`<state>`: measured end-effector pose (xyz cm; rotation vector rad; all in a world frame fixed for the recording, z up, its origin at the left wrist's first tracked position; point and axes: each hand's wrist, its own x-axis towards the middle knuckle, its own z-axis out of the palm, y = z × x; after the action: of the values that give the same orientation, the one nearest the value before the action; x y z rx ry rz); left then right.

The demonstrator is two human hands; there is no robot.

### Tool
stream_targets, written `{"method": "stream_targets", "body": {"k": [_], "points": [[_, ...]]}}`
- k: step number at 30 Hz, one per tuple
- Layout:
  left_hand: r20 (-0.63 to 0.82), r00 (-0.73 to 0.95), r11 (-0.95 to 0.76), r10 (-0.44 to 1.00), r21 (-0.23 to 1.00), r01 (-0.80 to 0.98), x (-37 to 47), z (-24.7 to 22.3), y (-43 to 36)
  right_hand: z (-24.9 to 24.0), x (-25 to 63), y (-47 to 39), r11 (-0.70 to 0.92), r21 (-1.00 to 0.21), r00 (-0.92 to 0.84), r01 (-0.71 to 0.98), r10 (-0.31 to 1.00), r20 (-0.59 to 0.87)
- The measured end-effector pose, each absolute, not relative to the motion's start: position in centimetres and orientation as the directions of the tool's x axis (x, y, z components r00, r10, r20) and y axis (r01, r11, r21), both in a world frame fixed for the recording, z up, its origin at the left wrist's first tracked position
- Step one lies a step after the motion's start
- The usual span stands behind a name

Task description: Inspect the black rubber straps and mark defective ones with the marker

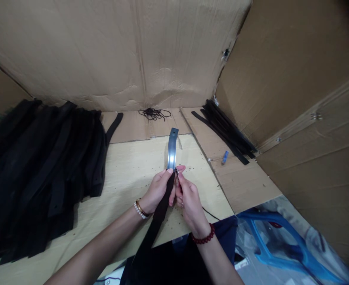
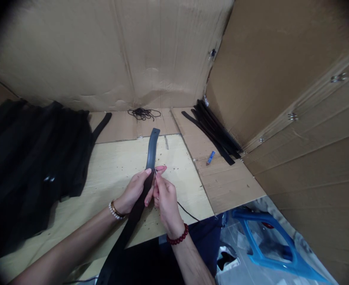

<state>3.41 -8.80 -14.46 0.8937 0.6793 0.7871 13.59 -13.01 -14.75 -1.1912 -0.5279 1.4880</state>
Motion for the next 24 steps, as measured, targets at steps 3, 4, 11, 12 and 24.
{"method": "stream_targets", "body": {"k": [3, 4, 11, 12, 24], "points": [[-0.204, 0.529, 0.392, 0.824, 0.879, -0.273, 3.6, -14.4, -9.0, -14.7, 13.7, -13.0, -0.309, -0.832, 0.111, -0.46, 0.91, -0.399], [-0.214, 0.526, 0.395, 0.823, 0.881, -0.26, 3.6, -14.4, -9.0, -14.6, 13.7, -13.0, -0.321, -0.826, 0.098, -0.464, 0.908, -0.408], [-0.22, 0.451, 0.374, 0.865, 0.882, -0.286, 2.9, -13.8, -8.3, -13.5, 15.8, -14.2, -0.231, -0.88, 0.085, -0.415, 0.953, -0.29], [-0.208, 0.438, 0.366, 0.874, 0.875, -0.315, 2.6, -13.5, -8.1, -13.6, 16.6, -14.6, -0.167, -0.913, 0.135, -0.373, 0.963, -0.232], [-0.262, 0.734, 0.651, 0.626, 0.694, -0.307, 3.2, -13.1, -10.4, -17.0, 23.9, -24.6, -0.244, -0.939, 0.242, 0.241, 0.952, -0.185]]}}
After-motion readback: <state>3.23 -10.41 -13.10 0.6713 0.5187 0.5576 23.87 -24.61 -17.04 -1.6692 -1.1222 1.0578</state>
